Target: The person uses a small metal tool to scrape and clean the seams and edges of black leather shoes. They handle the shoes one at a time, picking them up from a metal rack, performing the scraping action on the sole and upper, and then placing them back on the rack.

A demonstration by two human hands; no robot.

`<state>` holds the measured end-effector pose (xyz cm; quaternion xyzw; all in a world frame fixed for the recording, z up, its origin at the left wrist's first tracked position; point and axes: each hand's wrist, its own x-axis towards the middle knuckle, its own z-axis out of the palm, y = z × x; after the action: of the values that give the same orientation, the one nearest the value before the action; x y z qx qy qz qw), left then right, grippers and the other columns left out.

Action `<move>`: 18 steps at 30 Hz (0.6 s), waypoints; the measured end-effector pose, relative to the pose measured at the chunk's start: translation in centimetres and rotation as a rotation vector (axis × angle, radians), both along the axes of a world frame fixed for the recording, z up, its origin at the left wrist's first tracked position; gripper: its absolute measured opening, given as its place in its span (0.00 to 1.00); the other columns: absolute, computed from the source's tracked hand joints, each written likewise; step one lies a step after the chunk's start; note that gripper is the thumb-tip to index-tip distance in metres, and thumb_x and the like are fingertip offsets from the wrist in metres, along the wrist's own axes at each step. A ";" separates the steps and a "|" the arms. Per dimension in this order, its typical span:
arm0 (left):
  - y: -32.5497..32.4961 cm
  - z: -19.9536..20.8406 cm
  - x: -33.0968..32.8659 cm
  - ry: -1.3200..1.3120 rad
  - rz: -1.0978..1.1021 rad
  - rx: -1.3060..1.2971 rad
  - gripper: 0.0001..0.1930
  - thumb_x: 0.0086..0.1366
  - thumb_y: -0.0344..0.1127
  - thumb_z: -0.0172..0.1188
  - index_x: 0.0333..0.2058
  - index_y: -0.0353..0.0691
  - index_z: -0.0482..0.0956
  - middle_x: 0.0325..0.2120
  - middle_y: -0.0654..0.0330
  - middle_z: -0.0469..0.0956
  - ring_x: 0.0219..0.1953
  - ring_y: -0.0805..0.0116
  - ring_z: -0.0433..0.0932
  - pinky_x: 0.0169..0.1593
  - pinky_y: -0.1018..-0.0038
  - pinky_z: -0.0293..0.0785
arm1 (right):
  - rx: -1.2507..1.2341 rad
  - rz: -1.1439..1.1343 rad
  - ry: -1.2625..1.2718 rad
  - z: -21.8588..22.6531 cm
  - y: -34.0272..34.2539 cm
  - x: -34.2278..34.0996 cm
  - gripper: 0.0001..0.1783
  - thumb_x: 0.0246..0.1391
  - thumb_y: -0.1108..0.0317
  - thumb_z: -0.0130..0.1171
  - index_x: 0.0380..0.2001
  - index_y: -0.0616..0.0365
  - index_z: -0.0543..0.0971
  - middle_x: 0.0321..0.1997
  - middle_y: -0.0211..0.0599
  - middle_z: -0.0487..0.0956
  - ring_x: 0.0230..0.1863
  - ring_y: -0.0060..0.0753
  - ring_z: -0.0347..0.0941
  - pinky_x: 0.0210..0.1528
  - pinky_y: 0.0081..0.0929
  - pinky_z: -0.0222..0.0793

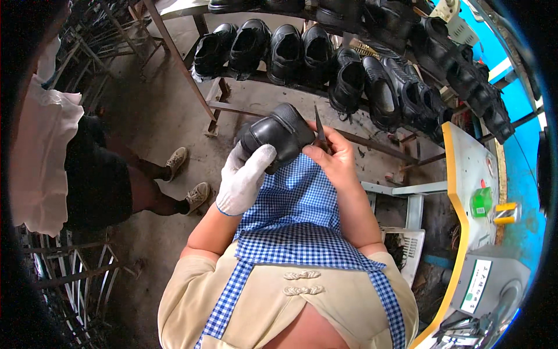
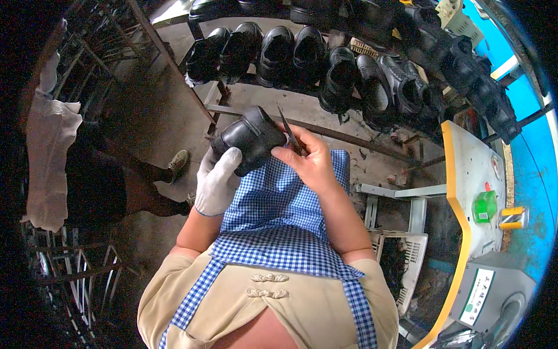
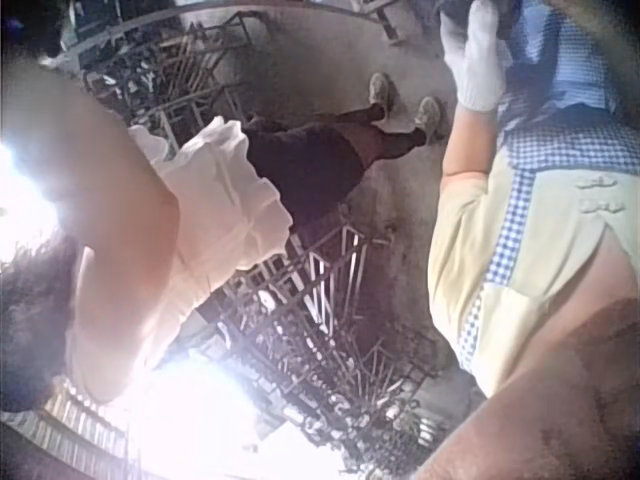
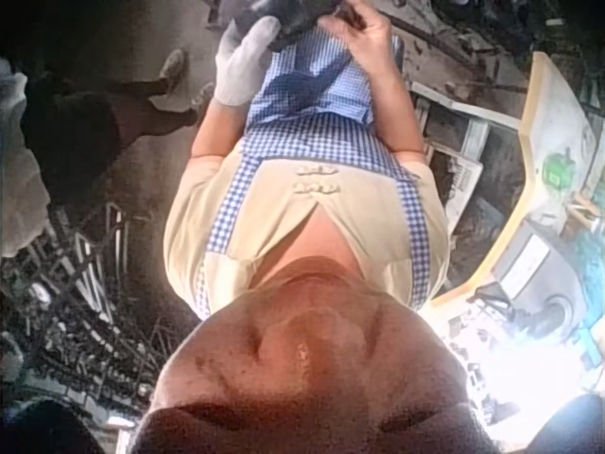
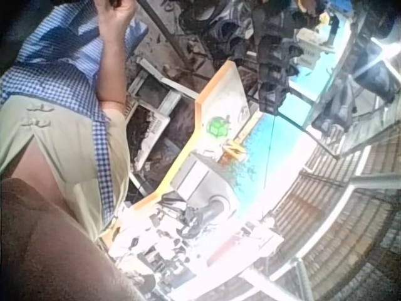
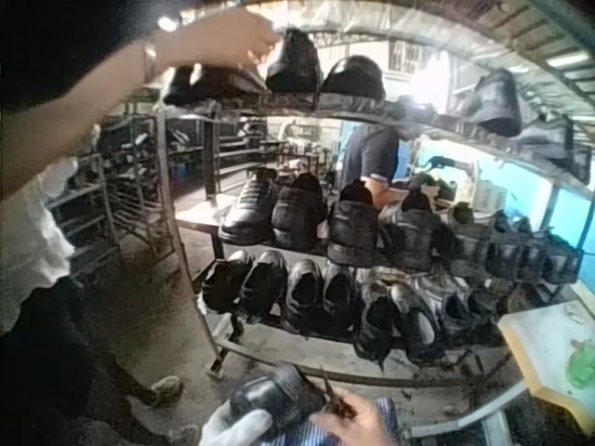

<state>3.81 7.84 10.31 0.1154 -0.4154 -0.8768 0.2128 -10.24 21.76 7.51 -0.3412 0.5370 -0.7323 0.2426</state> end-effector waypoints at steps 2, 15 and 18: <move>-0.2 0.4 -0.2 -0.006 -0.042 0.077 0.20 0.65 0.32 0.59 0.54 0.34 0.71 0.49 0.57 0.76 0.50 0.67 0.75 0.56 0.70 0.71 | 0.044 -0.012 0.004 0.1 0.3 0.0 0.26 0.50 0.72 0.69 0.52 0.63 0.74 0.45 0.31 0.81 0.44 0.16 0.75 0.45 0.17 0.71; -0.5 1.5 -0.5 -0.008 -0.086 -1.406 0.13 0.61 0.33 0.59 0.43 0.34 0.77 0.30 0.48 0.80 0.32 0.57 0.80 0.36 0.67 0.76 | 0.371 0.126 -0.258 -3.8 2.8 -2.6 0.31 0.55 0.56 0.65 0.58 0.60 0.69 0.44 0.33 0.79 0.42 0.21 0.74 0.42 0.20 0.70; 0.6 -2.4 -0.5 -0.034 -0.236 -1.784 0.07 0.58 0.32 0.57 0.35 0.36 0.77 0.24 0.51 0.76 0.28 0.53 0.77 0.32 0.61 0.74 | 0.328 0.193 -0.431 -8.8 3.0 -1.8 0.37 0.59 0.48 0.57 0.65 0.58 0.62 0.59 0.38 0.73 0.59 0.34 0.68 0.55 0.35 0.70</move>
<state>3.26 8.40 7.89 -0.1231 -0.9541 -0.2425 0.1256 -12.05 24.76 -1.30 -0.1836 0.5494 -0.6648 0.4717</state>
